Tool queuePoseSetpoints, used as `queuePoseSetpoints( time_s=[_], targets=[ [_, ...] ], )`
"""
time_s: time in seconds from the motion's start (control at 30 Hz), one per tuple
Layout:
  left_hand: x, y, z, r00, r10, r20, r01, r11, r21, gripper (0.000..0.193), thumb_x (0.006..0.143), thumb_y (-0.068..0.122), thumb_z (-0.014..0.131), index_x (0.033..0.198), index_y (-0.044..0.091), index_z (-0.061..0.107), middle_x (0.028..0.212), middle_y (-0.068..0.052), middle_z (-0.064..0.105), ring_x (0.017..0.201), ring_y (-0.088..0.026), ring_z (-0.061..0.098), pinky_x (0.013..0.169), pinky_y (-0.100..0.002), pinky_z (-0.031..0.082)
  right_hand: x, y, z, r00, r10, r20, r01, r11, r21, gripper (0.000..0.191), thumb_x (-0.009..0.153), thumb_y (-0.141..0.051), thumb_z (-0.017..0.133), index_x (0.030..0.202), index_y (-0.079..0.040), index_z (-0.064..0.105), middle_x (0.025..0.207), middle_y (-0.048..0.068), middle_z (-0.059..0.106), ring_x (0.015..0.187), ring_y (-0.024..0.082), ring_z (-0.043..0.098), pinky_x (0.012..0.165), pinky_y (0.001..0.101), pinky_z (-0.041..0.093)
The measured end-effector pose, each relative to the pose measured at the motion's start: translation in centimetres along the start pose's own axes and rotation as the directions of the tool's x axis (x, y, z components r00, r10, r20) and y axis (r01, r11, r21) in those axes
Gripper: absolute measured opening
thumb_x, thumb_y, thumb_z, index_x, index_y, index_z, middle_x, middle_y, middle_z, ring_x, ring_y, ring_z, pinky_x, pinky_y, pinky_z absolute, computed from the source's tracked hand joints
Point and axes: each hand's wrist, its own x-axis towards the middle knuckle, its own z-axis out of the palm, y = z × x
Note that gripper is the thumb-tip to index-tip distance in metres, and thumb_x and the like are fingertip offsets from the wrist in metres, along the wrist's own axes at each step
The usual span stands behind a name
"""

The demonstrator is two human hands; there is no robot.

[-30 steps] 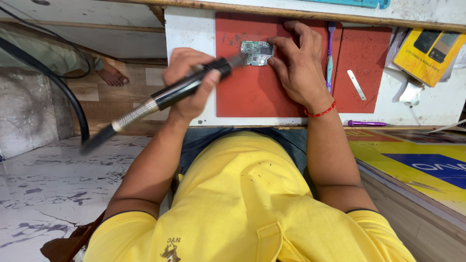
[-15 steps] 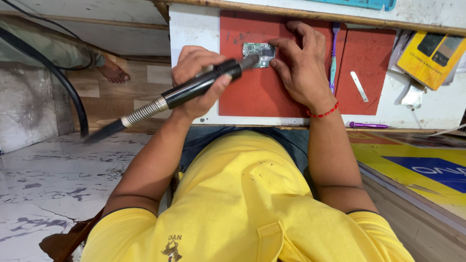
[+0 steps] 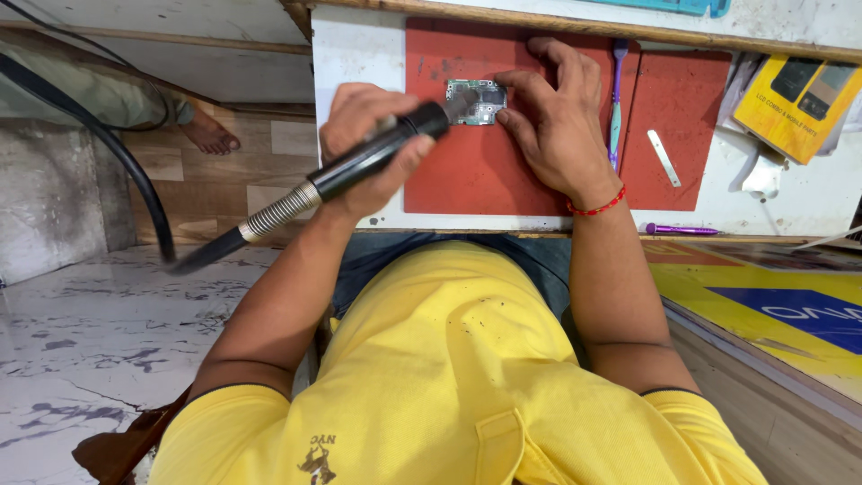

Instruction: The person cleans a small circuit board with a toothbrush and then uses a hot air gun to heat the board. The person holds the board with one hand while applying the tool with the other.

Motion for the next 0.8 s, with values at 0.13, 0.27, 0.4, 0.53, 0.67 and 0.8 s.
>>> queuePoseSetpoints(
  time_s=[0.13, 0.27, 0.4, 0.53, 0.67, 0.8],
  targets=[
    [0.4, 0.1, 0.2, 0.995, 0.074, 0.062, -0.071, 0.996, -0.043, 0.033, 0.093, 0.035, 0.08, 0.107, 0.007, 0.071, 0.099, -0.007, 0.077, 0.099, -0.019, 0.07, 0.099, -0.037, 0.053, -0.1, 0.0, -0.2, 1.0, -0.013, -0.02, 0.013, 1.0, 0.004, 0.04, 0.094, -0.013, 0.084, 0.131, -0.013, 0.07, 0.149, 0.018, 0.048, 0.135, 0.041, 0.043, 0.116, 0.0493, 0.04],
    [0.2, 0.8, -0.7, 0.995, 0.09, 0.042, -0.091, 0.996, 0.023, 0.033, 0.094, 0.031, 0.08, 0.109, 0.003, 0.069, 0.104, -0.012, 0.074, 0.104, -0.028, 0.065, 0.097, -0.039, 0.052, 0.0, 0.0, -0.1, 0.999, -0.018, -0.046, 0.019, 1.0, 0.022, 0.047, 0.089, -0.012, 0.084, 0.132, -0.01, 0.066, 0.147, 0.02, 0.047, 0.136, 0.042, 0.042, 0.116, 0.0513, 0.038],
    [0.6, 1.2, -0.8, 0.997, 0.068, 0.03, -0.068, 0.998, 0.005, 0.033, 0.091, 0.03, 0.08, 0.108, 0.004, 0.068, 0.103, -0.011, 0.072, 0.102, -0.03, 0.064, 0.095, -0.039, 0.051, 0.1, 0.2, 0.3, 0.999, 0.005, -0.045, -0.005, 1.0, 0.01, 0.041, 0.089, -0.014, 0.083, 0.127, -0.011, 0.067, 0.143, 0.021, 0.048, 0.132, 0.043, 0.044, 0.112, 0.0521, 0.039],
    [1.1, 1.4, -0.5, 0.998, 0.055, -0.031, -0.051, 0.992, 0.112, 0.029, 0.092, 0.027, 0.078, 0.107, 0.005, 0.068, 0.104, -0.011, 0.071, 0.1, -0.03, 0.064, 0.097, -0.042, 0.049, 0.4, 0.4, 0.7, 0.995, -0.037, -0.096, 0.035, 0.999, -0.019, 0.042, 0.087, -0.016, 0.08, 0.126, -0.01, 0.066, 0.142, 0.02, 0.049, 0.131, 0.045, 0.045, 0.112, 0.0524, 0.039],
    [1.7, 1.5, -0.5, 0.996, 0.082, 0.043, -0.084, 0.995, 0.062, 0.032, 0.086, 0.029, 0.08, 0.102, 0.004, 0.069, 0.1, -0.011, 0.072, 0.099, -0.031, 0.064, 0.094, -0.042, 0.051, 1.1, 0.1, 0.6, 0.996, 0.009, -0.085, -0.01, 1.0, -0.017, 0.04, 0.086, -0.018, 0.077, 0.125, -0.013, 0.067, 0.141, 0.02, 0.05, 0.129, 0.044, 0.046, 0.11, 0.0524, 0.039],
    [2.2, 1.4, -0.6, 0.999, 0.05, -0.021, -0.05, 0.999, 0.012, 0.034, 0.086, 0.028, 0.079, 0.106, 0.002, 0.07, 0.103, -0.011, 0.073, 0.103, -0.031, 0.065, 0.095, -0.041, 0.052, 1.7, -0.4, 0.4, 0.995, -0.002, -0.099, -0.001, 1.0, -0.029, 0.042, 0.083, -0.018, 0.076, 0.123, -0.013, 0.067, 0.141, 0.02, 0.05, 0.128, 0.044, 0.044, 0.109, 0.053, 0.037]
  ],
)
